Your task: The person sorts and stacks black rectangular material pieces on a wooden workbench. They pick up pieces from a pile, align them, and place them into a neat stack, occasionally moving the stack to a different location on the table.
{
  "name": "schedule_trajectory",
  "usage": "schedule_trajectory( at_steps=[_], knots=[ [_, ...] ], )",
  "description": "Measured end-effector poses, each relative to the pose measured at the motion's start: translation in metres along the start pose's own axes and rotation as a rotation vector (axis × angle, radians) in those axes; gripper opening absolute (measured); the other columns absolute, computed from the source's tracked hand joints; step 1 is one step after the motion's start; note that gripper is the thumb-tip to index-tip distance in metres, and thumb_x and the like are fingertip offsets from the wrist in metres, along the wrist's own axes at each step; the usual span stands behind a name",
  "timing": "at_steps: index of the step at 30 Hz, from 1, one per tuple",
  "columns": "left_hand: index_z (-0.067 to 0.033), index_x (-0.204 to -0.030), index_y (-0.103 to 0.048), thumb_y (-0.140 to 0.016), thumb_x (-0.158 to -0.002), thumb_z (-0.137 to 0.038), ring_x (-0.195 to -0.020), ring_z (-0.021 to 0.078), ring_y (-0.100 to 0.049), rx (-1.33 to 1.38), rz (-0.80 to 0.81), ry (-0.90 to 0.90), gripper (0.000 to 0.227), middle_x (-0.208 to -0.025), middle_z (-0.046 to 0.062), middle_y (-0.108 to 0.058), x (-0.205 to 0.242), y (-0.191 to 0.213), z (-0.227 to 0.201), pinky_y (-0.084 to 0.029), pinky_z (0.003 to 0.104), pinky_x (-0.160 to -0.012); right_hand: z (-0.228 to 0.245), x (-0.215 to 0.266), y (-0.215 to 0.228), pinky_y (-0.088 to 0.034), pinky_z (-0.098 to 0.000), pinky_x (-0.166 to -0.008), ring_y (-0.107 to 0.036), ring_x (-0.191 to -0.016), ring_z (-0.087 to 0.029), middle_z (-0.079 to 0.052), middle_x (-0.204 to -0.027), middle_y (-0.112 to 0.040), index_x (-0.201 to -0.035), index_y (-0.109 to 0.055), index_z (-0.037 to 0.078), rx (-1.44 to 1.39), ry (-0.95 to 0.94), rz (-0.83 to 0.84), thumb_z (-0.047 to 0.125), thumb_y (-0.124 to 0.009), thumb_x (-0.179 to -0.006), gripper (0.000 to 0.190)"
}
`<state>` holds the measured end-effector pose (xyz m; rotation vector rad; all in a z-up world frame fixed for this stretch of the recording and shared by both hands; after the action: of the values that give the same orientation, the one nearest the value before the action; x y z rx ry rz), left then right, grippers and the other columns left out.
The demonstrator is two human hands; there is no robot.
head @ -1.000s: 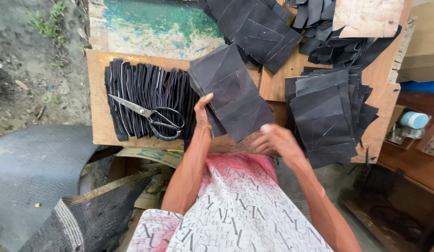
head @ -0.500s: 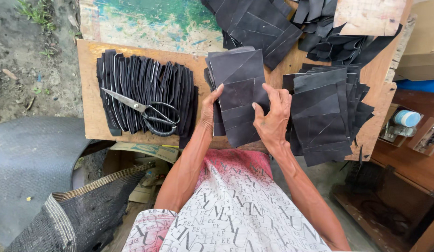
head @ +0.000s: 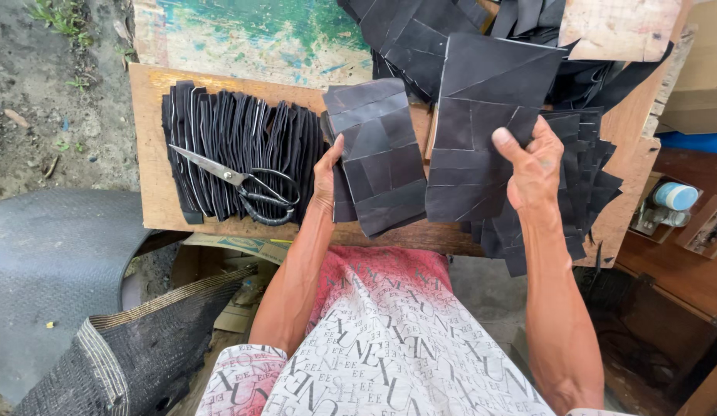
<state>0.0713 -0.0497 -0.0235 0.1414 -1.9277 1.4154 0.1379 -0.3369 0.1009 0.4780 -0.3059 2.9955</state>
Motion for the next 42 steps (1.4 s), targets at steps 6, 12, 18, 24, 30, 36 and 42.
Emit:
schedule_trajectory(
  at_steps=[6, 12, 18, 24, 30, 36, 42],
  knots=[
    [0.0002, -0.137, -0.059, -0.057, -0.103, -0.040, -0.112, 0.0303, -0.070, 0.058, 0.024, 0.059, 0.053, -0.128, 0.018, -0.069, 0.010, -0.009, -0.002, -0.058, 0.045, -0.099, 0.001, 0.000, -0.005, -0.052, -0.0295, -0.106, -0.067, -0.110, -0.014, -0.006, -0.121, -0.072, -0.130, -0.064, -0.001, 0.021, -0.072, 0.039, -0.003, -0.074, -0.094, 0.037],
    [-0.0006, -0.144, -0.055, -0.056, -0.105, -0.046, -0.118, 0.0290, -0.067, -0.025, 0.035, 0.019, 0.060, -0.135, 0.017, -0.065, 0.004, 0.006, -0.001, -0.056, 0.044, -0.102, 0.029, -0.035, -0.018, -0.052, -0.0307, -0.112, -0.065, -0.119, -0.016, -0.005, -0.127, -0.068, -0.133, -0.061, -0.003, 0.150, -0.010, 0.081, -0.006, -0.069, -0.092, 0.042],
    [-0.0031, -0.149, -0.049, -0.052, -0.102, -0.056, -0.129, 0.0297, -0.061, -0.002, 0.127, 0.024, 0.071, -0.144, 0.014, -0.059, 0.008, -0.006, 0.003, -0.050, 0.046, -0.111, 0.067, -0.049, -0.042, -0.056, -0.0334, -0.093, -0.064, -0.108, -0.023, -0.013, -0.122, -0.066, -0.131, -0.061, -0.001, 0.786, 0.452, -0.040, 0.003, -0.065, -0.103, 0.028],
    [0.0004, -0.149, -0.047, -0.052, -0.101, -0.060, -0.127, 0.0307, -0.062, -0.014, 0.146, -0.007, 0.078, -0.142, 0.017, -0.060, 0.002, -0.008, 0.002, -0.052, 0.046, -0.109, -0.033, 0.045, -0.118, -0.047, -0.0443, -0.097, -0.056, -0.111, -0.039, -0.023, -0.118, -0.056, -0.139, -0.054, -0.010, 0.942, 0.292, 0.169, 0.004, -0.076, -0.085, 0.060],
    [0.0000, -0.145, -0.050, -0.054, -0.099, -0.059, -0.119, 0.0272, -0.067, -0.071, 0.074, -0.019, 0.075, -0.136, 0.017, -0.063, 0.000, -0.005, 0.005, -0.057, 0.042, -0.102, -0.012, 0.051, -0.121, -0.046, -0.0476, -0.098, -0.057, -0.111, -0.035, -0.019, -0.114, -0.060, -0.120, -0.059, -0.003, 1.022, 0.379, 0.008, -0.001, -0.083, -0.073, 0.053],
    [0.0045, -0.144, -0.054, -0.056, -0.104, -0.056, -0.116, 0.0276, -0.067, -0.093, 0.077, 0.007, 0.072, -0.133, 0.019, -0.065, -0.009, -0.006, 0.007, -0.057, 0.040, -0.100, -0.062, 0.031, -0.100, -0.055, -0.0343, -0.095, -0.066, -0.107, -0.019, -0.012, -0.114, -0.068, -0.121, -0.054, -0.002, 0.595, -0.011, 0.154, -0.005, -0.079, -0.089, 0.041],
    [-0.0003, -0.129, -0.062, -0.059, -0.098, -0.043, -0.107, 0.0242, -0.073, 0.002, 0.061, 0.085, 0.053, -0.122, 0.014, -0.071, -0.002, -0.008, 0.011, -0.060, 0.038, -0.096, -0.063, 0.024, -0.075, -0.045, -0.0299, -0.110, -0.056, -0.126, -0.015, -0.005, -0.134, -0.060, -0.140, -0.048, 0.001, -0.032, -0.185, 0.168, -0.015, -0.070, -0.078, 0.067]
  ],
)
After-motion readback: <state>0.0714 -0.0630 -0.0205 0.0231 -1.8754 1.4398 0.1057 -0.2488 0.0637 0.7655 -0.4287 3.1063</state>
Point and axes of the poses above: each hand's wrist, its own x-axis away from the middle knuckle, its own y-axis out of the back of the hand, z = x × y, the point moved 8 cm from there along -x, towards the middle knuckle
